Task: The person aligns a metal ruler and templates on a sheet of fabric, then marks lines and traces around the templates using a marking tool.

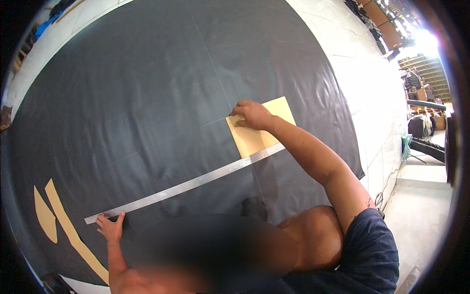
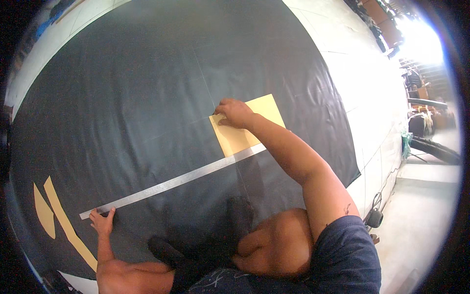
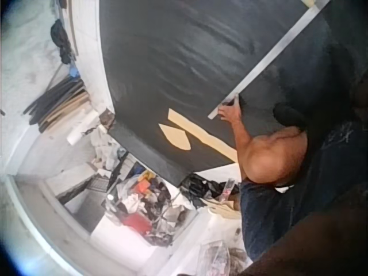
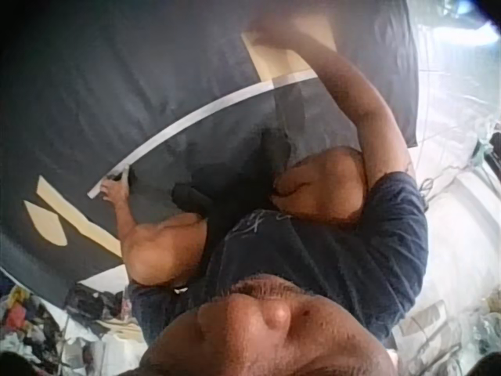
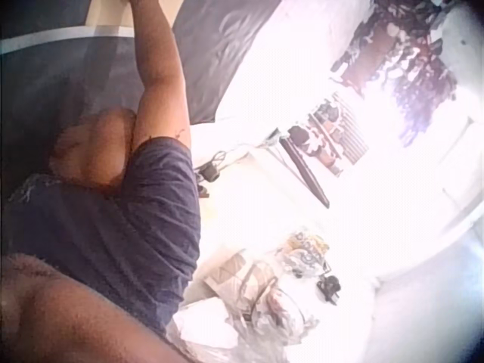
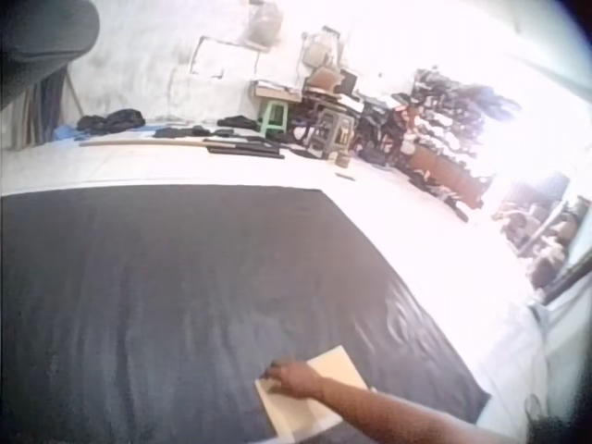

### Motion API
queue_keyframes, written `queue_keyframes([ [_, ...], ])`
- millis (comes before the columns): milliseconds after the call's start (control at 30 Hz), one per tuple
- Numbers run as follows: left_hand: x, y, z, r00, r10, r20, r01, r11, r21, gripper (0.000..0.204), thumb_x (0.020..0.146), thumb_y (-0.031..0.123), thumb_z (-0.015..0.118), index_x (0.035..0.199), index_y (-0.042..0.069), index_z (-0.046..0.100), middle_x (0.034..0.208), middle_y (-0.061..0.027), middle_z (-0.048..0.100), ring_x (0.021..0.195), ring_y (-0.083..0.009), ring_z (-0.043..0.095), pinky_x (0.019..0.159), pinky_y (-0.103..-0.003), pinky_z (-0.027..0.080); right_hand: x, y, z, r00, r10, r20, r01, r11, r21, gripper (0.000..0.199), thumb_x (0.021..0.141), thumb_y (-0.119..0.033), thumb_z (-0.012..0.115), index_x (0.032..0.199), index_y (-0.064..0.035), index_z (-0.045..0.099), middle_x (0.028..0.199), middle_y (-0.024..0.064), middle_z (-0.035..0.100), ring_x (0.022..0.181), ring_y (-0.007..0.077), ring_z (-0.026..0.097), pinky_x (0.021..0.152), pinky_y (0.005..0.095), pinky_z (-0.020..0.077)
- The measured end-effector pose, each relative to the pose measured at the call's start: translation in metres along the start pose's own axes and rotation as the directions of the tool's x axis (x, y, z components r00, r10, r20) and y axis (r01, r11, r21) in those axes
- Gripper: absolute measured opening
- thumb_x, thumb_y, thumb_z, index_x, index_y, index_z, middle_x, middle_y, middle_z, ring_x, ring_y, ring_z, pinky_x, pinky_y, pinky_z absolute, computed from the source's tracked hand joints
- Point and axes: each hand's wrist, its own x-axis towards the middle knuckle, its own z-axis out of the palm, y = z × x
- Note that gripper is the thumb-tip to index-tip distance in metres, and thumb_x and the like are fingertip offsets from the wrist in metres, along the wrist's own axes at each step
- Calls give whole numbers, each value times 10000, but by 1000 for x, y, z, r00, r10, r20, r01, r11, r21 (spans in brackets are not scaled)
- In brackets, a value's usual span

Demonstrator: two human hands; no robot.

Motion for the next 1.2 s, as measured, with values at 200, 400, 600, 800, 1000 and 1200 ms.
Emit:
queue_keyframes([
  [200,-3,13,-14,995,-24,100,27,999,-21,1084,737,622,792,1467,-31,327,1451,-214,363,1391,-420,384,1172,-684,176,-2,5,2,1000,-20,12,20,1000,-18,324,827,-263,773,1121,-143,710,1118,73,641,1097,295,623,942,425,518],
  [400,1,8,-14,990,-62,125,68,997,-39,1110,712,621,809,1466,-30,320,1452,-205,358,1395,-409,378,1177,-676,170,2,6,-4,997,34,67,-36,999,20,351,834,-265,763,1156,-142,691,1167,85,638,1105,317,620,943,434,510],
  [600,6,14,-20,988,-43,145,53,997,-62,1131,686,656,809,1451,-30,334,1435,-205,381,1386,-396,386,1183,-638,199,18,38,-32,964,125,-237,-203,918,-341,284,899,-249,678,1123,-73,678,1218,151,602,1091,366,597,973,454,490],
  [800,4,-15,-9,996,-28,80,30,999,-21,1096,662,707,805,1378,-27,417,1414,-205,419,1357,-373,408,1126,-575,287,68,-125,-49,993,-96,-67,76,964,-257,321,1020,-297,516,1104,-26,666,1147,210,627,1068,380,609,968,476,499],
  [1000,2,7,-8,997,-5,82,16,990,-138,1118,634,715,818,1350,-43,415,1404,-227,417,1349,-389,414,1141,-590,283,83,-268,57,989,-80,121,27,921,388,440,1071,-381,455,1201,-14,660,1196,177,689,1109,355,658,979,460,508],
  [1200,-1,7,-16,996,-22,88,40,979,-201,1078,627,692,836,1312,-41,440,1403,-221,412,1360,-374,399,1133,-550,310,96,-393,160,984,-175,37,100,713,694,300,1022,-237,559,1190,-18,678,1141,181,707,1052,347,679,922,426,532],
])
